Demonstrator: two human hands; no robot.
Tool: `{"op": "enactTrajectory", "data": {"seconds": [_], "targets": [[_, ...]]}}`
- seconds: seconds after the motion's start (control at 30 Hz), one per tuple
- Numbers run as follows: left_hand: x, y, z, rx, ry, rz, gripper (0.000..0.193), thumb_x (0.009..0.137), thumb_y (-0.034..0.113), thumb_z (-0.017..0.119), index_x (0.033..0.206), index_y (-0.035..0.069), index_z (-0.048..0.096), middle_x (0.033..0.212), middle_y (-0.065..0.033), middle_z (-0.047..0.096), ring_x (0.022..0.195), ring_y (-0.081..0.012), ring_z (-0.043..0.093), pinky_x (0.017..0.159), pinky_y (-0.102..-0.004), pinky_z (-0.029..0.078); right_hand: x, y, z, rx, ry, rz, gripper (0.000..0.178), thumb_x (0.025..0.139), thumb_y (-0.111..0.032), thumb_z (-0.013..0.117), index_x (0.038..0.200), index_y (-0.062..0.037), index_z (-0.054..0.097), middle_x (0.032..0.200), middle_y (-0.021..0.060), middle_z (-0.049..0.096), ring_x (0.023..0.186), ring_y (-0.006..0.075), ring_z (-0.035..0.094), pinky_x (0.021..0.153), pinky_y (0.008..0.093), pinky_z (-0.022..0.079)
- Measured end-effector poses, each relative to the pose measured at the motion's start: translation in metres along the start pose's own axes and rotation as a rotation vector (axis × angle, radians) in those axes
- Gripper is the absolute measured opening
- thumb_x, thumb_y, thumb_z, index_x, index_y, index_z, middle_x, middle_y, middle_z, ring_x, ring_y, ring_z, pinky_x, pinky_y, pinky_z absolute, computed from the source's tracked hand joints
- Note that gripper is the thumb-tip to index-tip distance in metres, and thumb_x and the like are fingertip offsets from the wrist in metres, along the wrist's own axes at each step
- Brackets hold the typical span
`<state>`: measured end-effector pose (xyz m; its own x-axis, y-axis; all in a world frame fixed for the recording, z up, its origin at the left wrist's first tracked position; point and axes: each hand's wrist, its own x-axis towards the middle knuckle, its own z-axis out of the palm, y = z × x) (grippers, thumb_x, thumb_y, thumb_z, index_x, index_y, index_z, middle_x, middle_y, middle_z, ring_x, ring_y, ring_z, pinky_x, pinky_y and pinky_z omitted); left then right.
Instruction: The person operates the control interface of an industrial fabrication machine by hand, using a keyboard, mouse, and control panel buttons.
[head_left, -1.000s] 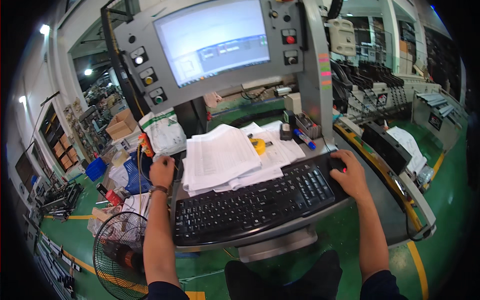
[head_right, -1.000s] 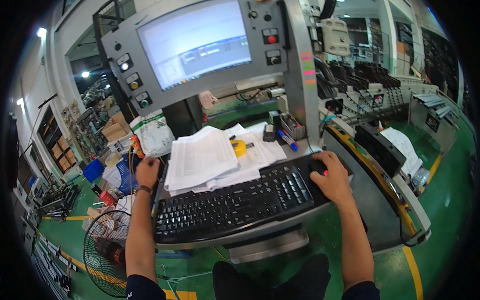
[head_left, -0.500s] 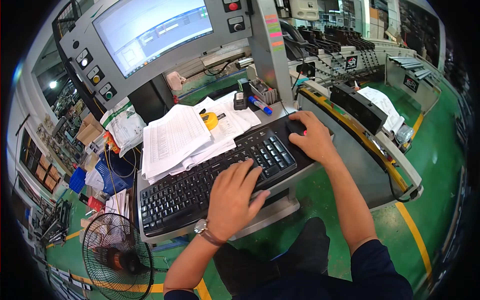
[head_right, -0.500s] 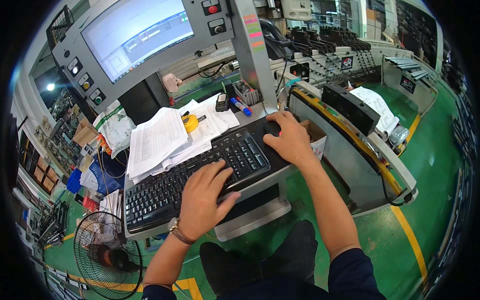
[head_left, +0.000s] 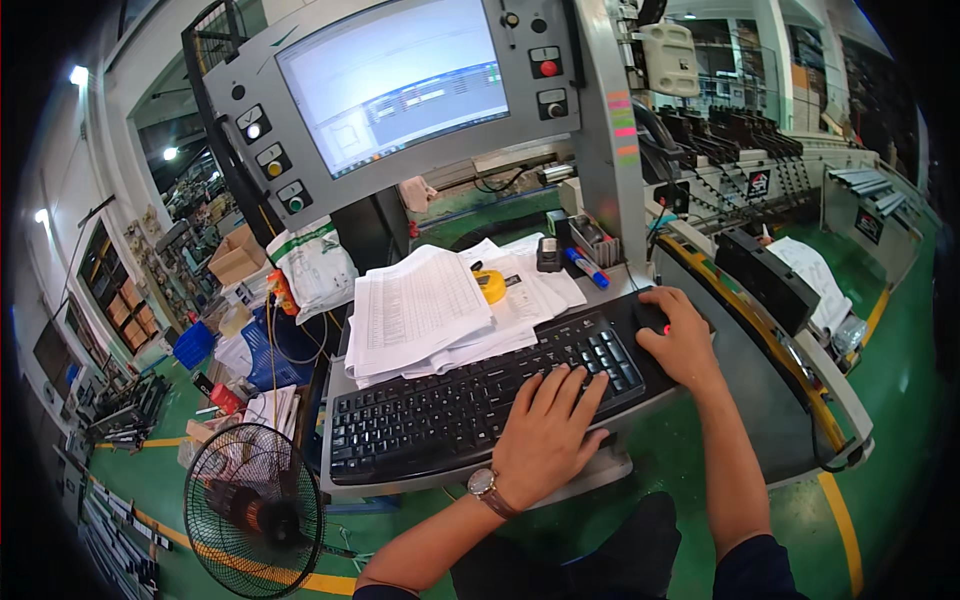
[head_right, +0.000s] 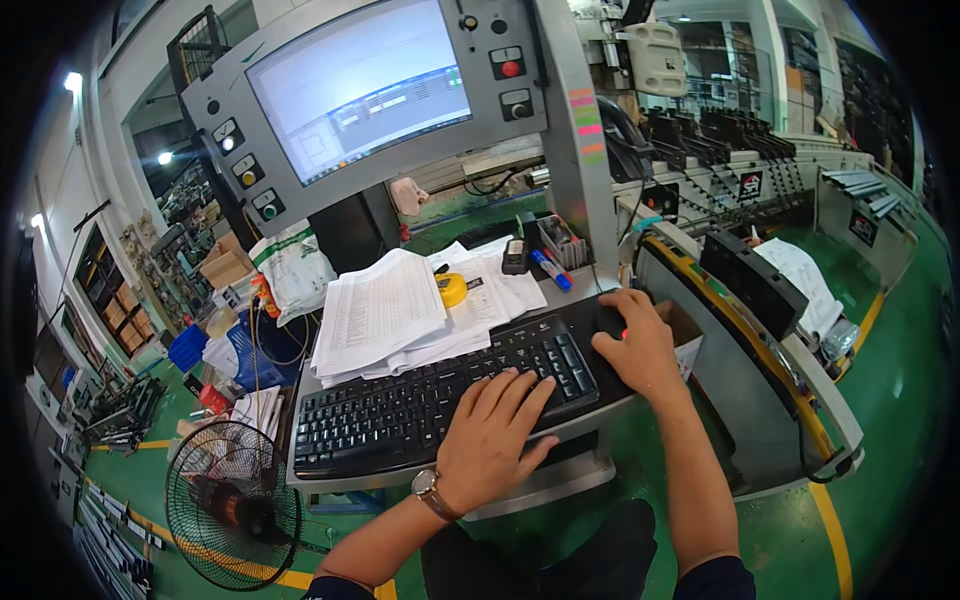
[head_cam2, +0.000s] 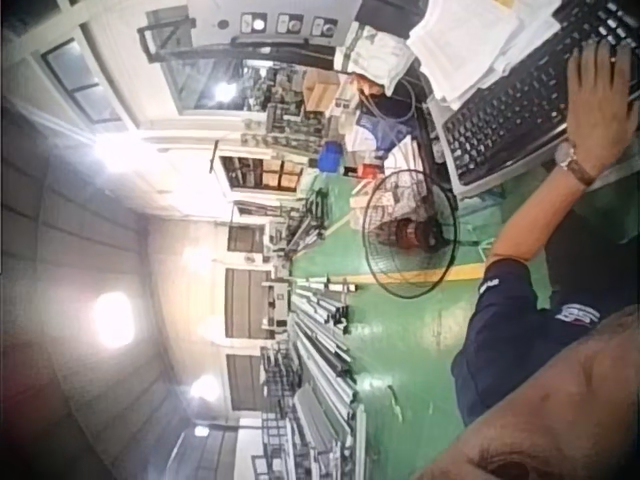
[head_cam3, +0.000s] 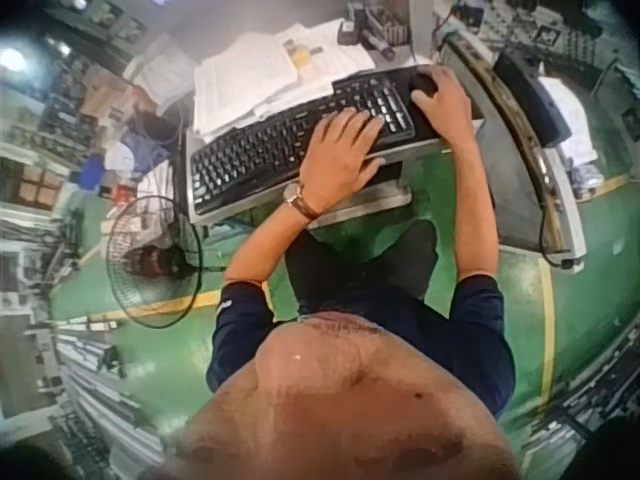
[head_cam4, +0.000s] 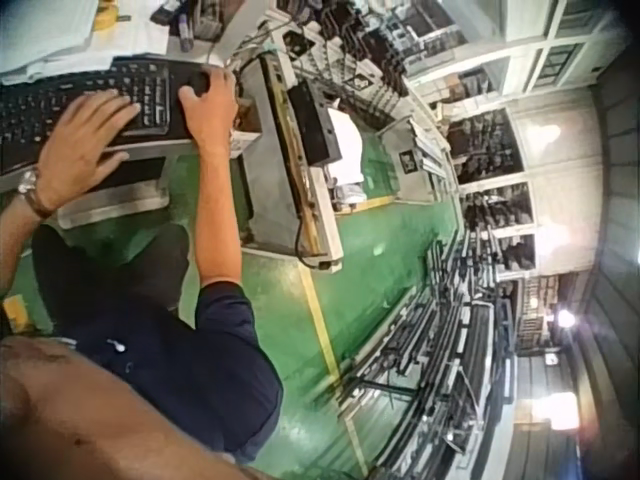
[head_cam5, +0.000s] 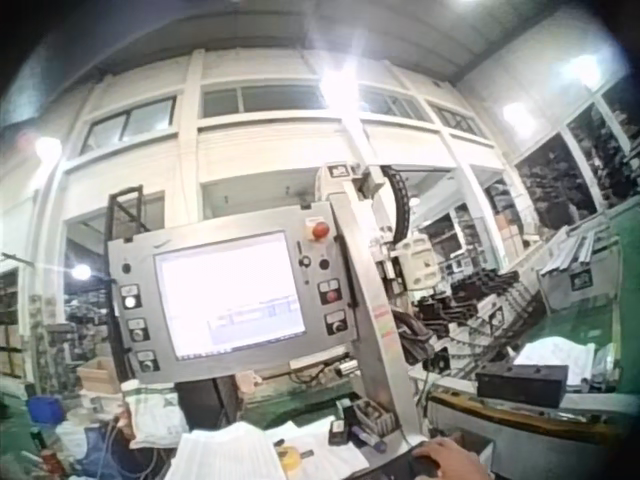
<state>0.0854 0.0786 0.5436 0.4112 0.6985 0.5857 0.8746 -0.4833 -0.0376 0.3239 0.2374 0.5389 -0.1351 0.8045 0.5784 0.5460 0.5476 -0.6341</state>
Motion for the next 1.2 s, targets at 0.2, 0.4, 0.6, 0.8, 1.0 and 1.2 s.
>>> {"op": "enactTrajectory", "data": {"seconds": [0.2,0.4,0.6,0.8,1.0,1.2], "targets": [[-0.0026,0.0,0.0014,0.033,0.012,0.005,0.073,0.101,0.042,0.084,0.163,0.009,0.062,0.159,-0.0163,0.067,0.152,-0.0379,0.059,0.13,-0.0571,0.044,0.0,-0.0019,-0.0009,-0.022,-0.005,0.011,0.052,0.087,-0.023,0.078,0.137,-0.0068,0.076,0.148,0.0151,0.072,0.135,0.0411,0.072,0.116,0.0485,0.056],[-0.0047,-0.0001,0.0027,0.046,0.027,0.01,0.074,0.1,0.043,0.085,0.162,0.01,0.063,0.158,-0.0172,0.067,0.152,-0.0377,0.059,0.129,-0.0587,0.044,-0.0001,-0.0043,-0.0014,-0.006,-0.012,0.008,0.051,0.088,-0.021,0.077,0.137,-0.0061,0.077,0.148,0.0157,0.072,0.133,0.0416,0.073,0.115,0.0476,0.058],[-0.0052,-0.001,0.0027,0.033,0.023,0.007,0.072,0.102,0.043,0.084,0.161,0.008,0.064,0.158,-0.0167,0.067,0.152,-0.0375,0.059,0.129,-0.0589,0.044,-0.0002,-0.0058,-0.0013,-0.01,-0.006,-0.001,0.051,0.089,-0.02,0.076,0.137,-0.0057,0.077,0.148,0.0158,0.073,0.133,0.0413,0.074,0.115,0.0472,0.057],[-0.0042,-0.0017,0.0032,0.015,0.033,0.003,0.075,0.101,0.043,0.084,0.163,0.006,0.062,0.156,-0.0173,0.068,0.154,-0.0371,0.058,0.129,-0.0592,0.044,0.0,-0.006,-0.0018,-0.008,-0.007,-0.001,0.051,0.088,-0.02,0.076,0.137,-0.0059,0.077,0.149,0.0154,0.073,0.134,0.0408,0.073,0.115,0.0471,0.057],[-0.0044,0.0001,0.002,0.049,0.034,0.008,0.078,0.099,0.043,0.085,0.164,0.009,0.061,0.162,-0.017,0.064,0.161,-0.0366,0.052,0.13,-0.0605,0.042,-0.0002,-0.0034,-0.0006,-0.024,0.001,-0.014,0.051,0.088,-0.021,0.076,0.137,-0.0064,0.078,0.149,0.016,0.073,0.134,0.0414,0.073,0.114,0.0471,0.057],[-0.0045,0.0006,0.0021,0.076,0.039,0.019,0.078,0.099,0.044,0.086,0.164,0.009,0.061,0.164,-0.0172,0.062,0.163,-0.0364,0.05,0.131,-0.0607,0.042,-0.0004,-0.0028,-0.0004,-0.002,0.005,-0.013,0.052,0.088,-0.021,0.076,0.138,-0.0057,0.077,0.149,0.0159,0.073,0.134,0.0411,0.073,0.115,0.0475,0.057]]}}
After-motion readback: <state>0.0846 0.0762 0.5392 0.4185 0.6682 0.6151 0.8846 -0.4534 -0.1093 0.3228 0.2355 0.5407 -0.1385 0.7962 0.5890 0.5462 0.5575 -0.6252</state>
